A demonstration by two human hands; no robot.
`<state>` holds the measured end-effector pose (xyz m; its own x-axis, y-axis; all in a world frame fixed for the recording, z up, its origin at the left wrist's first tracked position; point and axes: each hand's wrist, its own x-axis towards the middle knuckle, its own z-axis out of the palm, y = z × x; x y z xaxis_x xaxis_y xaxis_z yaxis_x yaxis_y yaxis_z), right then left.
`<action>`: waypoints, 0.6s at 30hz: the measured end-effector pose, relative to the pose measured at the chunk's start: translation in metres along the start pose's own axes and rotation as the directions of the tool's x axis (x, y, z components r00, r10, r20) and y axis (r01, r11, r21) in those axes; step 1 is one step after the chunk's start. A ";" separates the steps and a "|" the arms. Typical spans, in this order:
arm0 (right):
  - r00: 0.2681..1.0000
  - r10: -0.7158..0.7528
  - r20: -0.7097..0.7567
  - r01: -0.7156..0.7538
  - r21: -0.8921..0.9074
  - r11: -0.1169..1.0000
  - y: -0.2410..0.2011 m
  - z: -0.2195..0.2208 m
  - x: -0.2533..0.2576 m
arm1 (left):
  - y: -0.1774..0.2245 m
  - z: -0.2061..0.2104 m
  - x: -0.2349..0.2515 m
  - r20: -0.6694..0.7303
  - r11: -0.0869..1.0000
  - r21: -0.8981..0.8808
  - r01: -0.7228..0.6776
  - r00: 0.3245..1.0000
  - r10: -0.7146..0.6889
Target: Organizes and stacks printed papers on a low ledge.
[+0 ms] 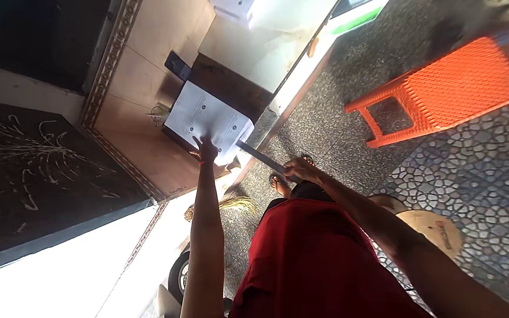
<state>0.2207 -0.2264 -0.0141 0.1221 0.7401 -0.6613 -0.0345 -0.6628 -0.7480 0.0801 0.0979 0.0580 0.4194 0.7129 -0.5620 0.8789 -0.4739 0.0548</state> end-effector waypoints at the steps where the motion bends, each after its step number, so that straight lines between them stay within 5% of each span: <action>1: 1.000 -0.008 0.012 0.008 -0.038 0.999 0.015 -0.007 -0.009 | 0.000 -0.001 0.000 0.000 1.000 0.014 0.003 1.000 -0.003; 9: 0.993 0.117 -0.005 -0.114 0.181 0.977 0.056 -0.056 -0.158 | 0.001 0.000 0.004 0.025 0.995 0.078 -0.057 0.998 0.056; 18: 0.923 0.329 -0.198 -0.296 0.181 0.938 0.080 -0.088 -0.343 | 0.003 -0.002 0.006 0.054 0.993 0.118 0.012 0.998 -0.018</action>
<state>0.2633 -0.5435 0.1573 0.2974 0.4426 -0.8460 -0.2480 -0.8198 -0.5161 0.0859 0.1020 0.0563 0.3904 0.6927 -0.6064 0.8510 -0.5229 -0.0494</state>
